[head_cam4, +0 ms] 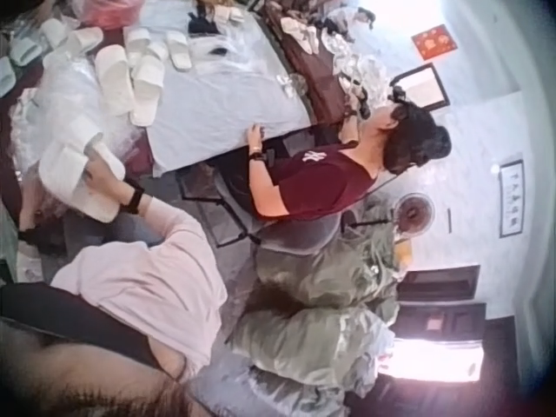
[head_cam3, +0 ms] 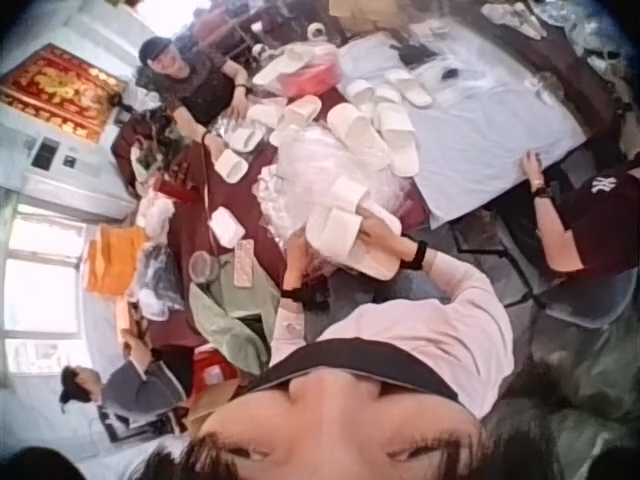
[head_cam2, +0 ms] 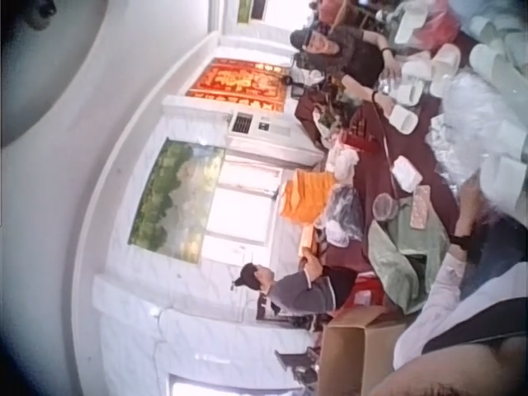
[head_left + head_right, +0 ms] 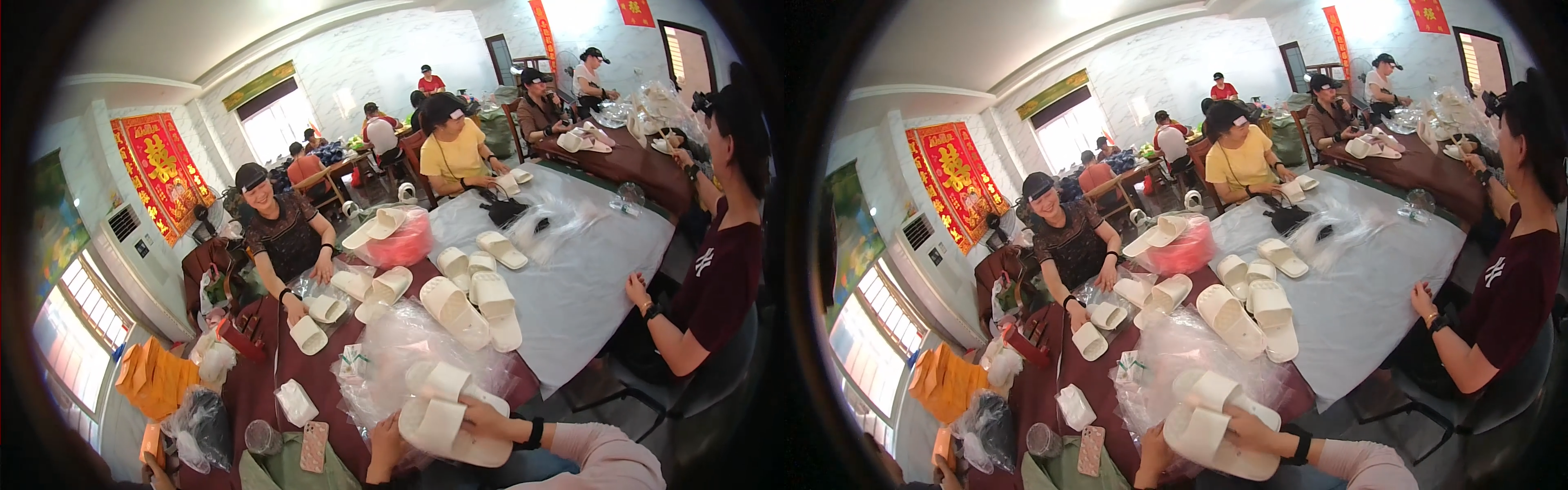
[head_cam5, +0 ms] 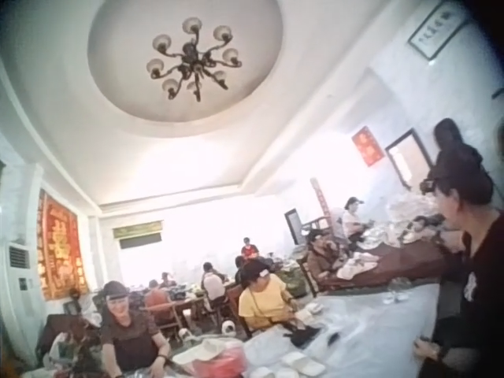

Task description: Packaging white slippers into plastic bags at a shared work table.

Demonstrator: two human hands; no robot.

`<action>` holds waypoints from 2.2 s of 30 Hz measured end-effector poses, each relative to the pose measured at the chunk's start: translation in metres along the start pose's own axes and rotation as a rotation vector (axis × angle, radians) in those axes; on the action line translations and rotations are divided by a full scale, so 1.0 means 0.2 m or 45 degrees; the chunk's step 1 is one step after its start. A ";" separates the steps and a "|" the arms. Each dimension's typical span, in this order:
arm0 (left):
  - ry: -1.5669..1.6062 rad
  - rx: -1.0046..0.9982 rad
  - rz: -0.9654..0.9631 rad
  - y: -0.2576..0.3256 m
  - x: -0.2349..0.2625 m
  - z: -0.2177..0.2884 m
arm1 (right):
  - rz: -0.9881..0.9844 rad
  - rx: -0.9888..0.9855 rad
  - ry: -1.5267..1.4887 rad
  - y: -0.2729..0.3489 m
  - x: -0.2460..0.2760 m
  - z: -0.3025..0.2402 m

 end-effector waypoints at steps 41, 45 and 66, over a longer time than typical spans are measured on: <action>0.321 0.033 0.307 -0.10 0.04 0.16 | 0.131 0.212 0.970 -0.32 -0.45 0.13; 0.240 0.109 0.286 -0.06 0.01 0.18 | 0.226 0.362 0.931 -0.35 -0.47 0.20; 0.337 0.609 0.527 0.06 0.17 0.22 | 0.240 -0.172 0.721 -0.31 -0.36 0.07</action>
Point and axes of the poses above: each hand's wrist, its own y-axis away from the middle knuckle, its own x-axis out of the back of the hand, z = x × y, the point moved 6 cm from there along -y, towards the middle knuckle, and after that the axes turned 8 degrees about -y, right-handed, at the moved point
